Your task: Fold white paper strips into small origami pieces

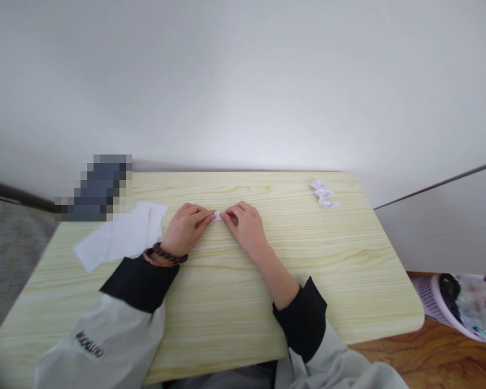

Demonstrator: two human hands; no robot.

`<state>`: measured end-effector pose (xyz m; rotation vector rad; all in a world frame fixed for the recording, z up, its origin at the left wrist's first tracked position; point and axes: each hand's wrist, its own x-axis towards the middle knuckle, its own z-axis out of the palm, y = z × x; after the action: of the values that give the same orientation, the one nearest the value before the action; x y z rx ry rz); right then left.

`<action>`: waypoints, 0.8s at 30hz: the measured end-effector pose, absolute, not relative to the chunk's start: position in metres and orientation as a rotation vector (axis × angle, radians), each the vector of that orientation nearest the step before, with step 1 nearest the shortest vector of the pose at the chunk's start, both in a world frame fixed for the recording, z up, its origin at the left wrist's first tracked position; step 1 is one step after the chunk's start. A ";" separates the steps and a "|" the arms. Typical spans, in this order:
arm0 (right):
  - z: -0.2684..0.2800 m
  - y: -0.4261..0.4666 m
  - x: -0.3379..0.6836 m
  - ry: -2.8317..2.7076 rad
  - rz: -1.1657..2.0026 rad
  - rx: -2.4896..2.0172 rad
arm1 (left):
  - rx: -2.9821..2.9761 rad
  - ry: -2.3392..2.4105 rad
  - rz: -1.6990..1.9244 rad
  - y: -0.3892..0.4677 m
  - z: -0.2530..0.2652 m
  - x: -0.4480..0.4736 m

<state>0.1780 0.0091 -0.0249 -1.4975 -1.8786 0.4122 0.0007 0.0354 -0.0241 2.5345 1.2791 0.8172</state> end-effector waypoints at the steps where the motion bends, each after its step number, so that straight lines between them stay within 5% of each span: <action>1: -0.025 0.009 0.178 -1.880 0.412 -1.507 | 2.535 1.286 0.817 0.035 -0.025 0.001; 24: -0.030 0.010 0.174 -1.869 0.399 -1.538 | 2.539 1.446 0.815 0.028 -0.026 0.003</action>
<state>0.1737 0.0099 -0.0300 -1.5378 -1.8692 0.3990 0.0033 0.0282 -0.0258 2.5387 1.4460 0.8155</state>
